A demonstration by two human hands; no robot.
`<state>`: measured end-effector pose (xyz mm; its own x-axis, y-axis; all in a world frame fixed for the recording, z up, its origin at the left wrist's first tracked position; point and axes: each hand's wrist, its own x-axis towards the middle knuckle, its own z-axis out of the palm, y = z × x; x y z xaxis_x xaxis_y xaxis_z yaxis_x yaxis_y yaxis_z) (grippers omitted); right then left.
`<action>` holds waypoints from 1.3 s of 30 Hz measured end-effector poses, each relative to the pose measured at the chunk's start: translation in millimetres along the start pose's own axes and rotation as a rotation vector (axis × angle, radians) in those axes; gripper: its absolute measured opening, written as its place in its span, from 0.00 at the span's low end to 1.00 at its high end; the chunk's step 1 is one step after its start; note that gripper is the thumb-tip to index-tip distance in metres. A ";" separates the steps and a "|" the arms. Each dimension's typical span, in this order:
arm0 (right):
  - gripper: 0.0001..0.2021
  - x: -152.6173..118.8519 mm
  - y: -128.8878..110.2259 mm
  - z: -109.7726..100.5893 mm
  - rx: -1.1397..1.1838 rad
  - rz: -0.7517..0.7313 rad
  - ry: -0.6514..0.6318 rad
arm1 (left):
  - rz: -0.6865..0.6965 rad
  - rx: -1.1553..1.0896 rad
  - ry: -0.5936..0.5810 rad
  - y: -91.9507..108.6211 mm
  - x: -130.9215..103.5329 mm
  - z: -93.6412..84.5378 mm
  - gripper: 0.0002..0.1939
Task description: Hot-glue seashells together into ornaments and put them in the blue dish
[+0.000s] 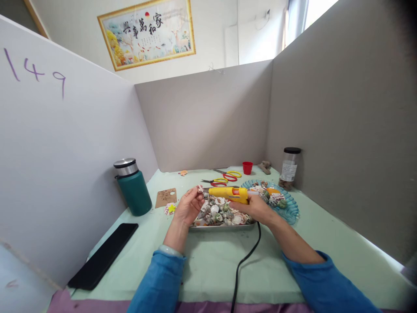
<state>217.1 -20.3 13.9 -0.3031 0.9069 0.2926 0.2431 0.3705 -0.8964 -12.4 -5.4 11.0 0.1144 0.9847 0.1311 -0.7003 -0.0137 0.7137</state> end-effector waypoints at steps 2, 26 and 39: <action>0.19 1.7 2.6 -1.2 -0.047 -0.008 -0.002 | 0.047 -0.019 0.055 1.2 0.8 0.3 0.09; 0.16 20.0 -23.0 41.6 0.286 0.103 -0.035 | 0.011 0.125 -0.170 -9.9 -6.4 5.3 0.12; 0.16 20.3 -19.5 50.5 0.832 0.296 -0.178 | 0.042 0.212 -0.208 -10.5 -8.7 6.5 0.12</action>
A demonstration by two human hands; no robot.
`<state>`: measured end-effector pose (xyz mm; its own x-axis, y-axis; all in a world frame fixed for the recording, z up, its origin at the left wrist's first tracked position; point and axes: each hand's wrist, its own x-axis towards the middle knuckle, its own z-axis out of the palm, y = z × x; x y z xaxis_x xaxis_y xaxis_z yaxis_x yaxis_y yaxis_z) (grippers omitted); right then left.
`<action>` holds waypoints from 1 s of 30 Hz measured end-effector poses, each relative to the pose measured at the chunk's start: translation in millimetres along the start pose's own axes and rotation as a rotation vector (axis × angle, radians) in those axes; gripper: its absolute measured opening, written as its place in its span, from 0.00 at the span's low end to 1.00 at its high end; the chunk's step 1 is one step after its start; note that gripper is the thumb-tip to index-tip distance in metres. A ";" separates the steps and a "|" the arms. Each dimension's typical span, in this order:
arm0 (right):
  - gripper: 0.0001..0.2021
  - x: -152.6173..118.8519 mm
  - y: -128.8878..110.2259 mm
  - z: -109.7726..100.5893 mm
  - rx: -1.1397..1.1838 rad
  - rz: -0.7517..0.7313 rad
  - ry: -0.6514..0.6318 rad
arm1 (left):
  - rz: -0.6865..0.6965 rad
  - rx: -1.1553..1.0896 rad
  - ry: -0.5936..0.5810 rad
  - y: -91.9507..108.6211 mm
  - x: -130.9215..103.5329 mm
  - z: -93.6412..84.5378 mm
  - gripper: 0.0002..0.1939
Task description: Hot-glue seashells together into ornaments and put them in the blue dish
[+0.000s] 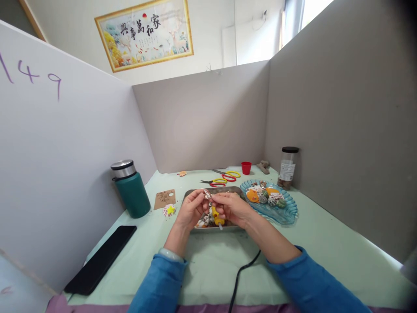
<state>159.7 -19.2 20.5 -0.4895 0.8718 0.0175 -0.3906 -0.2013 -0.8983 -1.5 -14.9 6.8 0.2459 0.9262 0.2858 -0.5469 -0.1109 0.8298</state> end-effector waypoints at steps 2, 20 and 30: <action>0.15 0.6 0.4 -0.9 0.030 0.030 -0.013 | 0.002 0.019 -0.004 -0.7 -0.3 -0.7 0.12; 0.14 -0.6 3.7 3.1 -0.131 -0.167 0.092 | 0.008 -0.035 0.038 -3.4 3.3 -6.0 0.12; 0.13 -3.1 1.5 5.1 -0.483 -0.422 0.214 | -0.005 -0.036 0.038 -1.4 3.1 -2.1 0.13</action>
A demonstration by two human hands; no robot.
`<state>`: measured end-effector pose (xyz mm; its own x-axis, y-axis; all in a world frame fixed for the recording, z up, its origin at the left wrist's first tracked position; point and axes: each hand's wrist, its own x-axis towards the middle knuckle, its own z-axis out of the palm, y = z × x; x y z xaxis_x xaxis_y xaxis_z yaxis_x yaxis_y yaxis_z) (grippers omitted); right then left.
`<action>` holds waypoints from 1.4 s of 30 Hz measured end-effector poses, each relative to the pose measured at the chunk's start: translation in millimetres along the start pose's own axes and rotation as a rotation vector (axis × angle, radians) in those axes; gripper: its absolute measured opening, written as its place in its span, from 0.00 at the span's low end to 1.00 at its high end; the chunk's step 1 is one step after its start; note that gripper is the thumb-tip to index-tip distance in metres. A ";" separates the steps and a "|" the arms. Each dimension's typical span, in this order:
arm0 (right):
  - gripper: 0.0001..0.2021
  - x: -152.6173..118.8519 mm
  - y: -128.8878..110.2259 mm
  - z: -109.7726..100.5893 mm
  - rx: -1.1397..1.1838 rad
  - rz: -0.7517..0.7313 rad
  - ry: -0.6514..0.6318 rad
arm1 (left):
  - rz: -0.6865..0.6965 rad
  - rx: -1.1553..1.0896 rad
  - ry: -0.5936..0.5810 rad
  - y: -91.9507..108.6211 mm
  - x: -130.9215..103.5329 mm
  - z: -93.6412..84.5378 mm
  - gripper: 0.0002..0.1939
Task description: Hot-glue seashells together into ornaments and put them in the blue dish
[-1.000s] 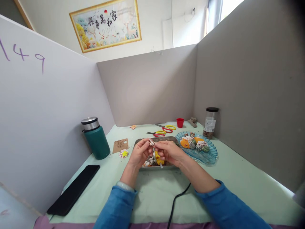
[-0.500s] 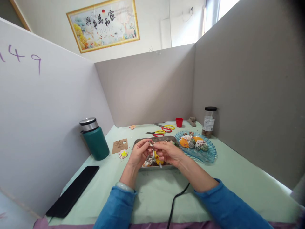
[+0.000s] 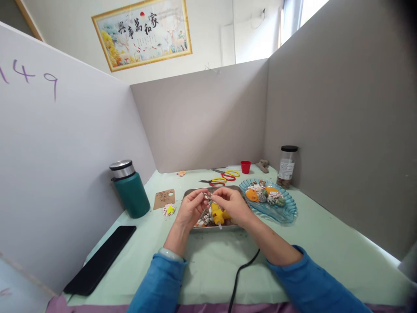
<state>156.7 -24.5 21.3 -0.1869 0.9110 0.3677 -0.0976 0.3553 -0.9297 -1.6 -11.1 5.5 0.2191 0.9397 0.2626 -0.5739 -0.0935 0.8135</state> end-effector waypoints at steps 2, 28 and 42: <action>0.13 0.9 1.8 -0.6 -0.044 -0.026 0.000 | -0.002 0.011 0.003 -0.1 0.2 -0.2 0.13; 0.11 6.2 10.5 -14.6 -0.155 -0.043 -0.151 | -0.093 0.055 -0.042 -0.5 -0.9 -4.0 0.14; 0.10 6.4 13.1 -19.6 -0.354 -0.197 -0.029 | -0.091 0.037 -0.053 1.1 -0.6 -2.3 0.13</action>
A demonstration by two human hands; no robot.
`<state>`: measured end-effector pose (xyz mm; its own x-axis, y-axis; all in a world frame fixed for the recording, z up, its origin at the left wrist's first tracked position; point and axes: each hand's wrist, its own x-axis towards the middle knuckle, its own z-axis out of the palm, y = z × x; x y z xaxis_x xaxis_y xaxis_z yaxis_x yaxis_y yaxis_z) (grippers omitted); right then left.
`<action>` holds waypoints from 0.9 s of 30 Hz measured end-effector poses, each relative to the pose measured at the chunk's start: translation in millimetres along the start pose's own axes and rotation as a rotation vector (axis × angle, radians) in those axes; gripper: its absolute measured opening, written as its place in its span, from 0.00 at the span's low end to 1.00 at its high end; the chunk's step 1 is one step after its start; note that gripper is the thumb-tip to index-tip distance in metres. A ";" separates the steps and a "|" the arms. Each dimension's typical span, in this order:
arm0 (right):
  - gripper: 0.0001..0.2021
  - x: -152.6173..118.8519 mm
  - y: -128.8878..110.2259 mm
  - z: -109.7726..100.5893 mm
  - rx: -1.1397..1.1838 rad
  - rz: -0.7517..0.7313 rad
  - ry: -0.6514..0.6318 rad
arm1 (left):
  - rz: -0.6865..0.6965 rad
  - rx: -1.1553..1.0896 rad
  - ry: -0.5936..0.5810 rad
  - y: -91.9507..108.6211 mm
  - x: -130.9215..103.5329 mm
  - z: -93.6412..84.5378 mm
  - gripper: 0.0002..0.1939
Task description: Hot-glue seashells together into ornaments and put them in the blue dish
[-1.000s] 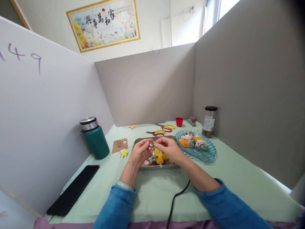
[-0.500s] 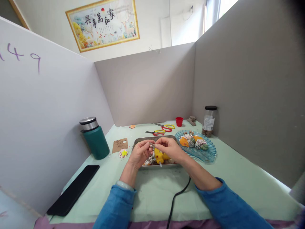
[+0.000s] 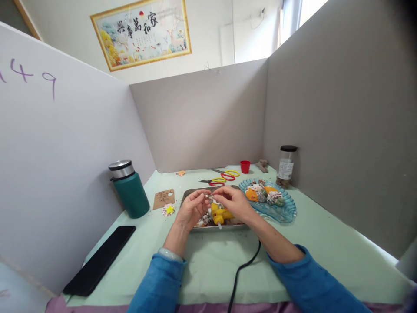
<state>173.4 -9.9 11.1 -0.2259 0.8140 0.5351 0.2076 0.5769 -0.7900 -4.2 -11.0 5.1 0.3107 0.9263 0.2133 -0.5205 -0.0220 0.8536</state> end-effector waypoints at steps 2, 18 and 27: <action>0.09 -0.3 1.7 -0.3 -0.005 -0.014 0.055 | 0.013 0.000 0.020 -0.5 1.1 -0.9 0.14; 0.06 -6.5 -7.8 3.0 -0.168 -0.179 0.103 | 0.102 0.164 0.086 -6.3 2.7 4.9 0.16; 0.04 -5.6 -6.9 2.2 -0.193 -0.192 0.064 | 0.143 0.333 0.080 -9.1 4.0 4.0 0.15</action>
<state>171.1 -18.6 12.8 -0.2194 0.6879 0.6919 0.3458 0.7180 -0.6041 5.0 -8.5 0.1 0.1837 0.9312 0.3148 -0.2623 -0.2622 0.9287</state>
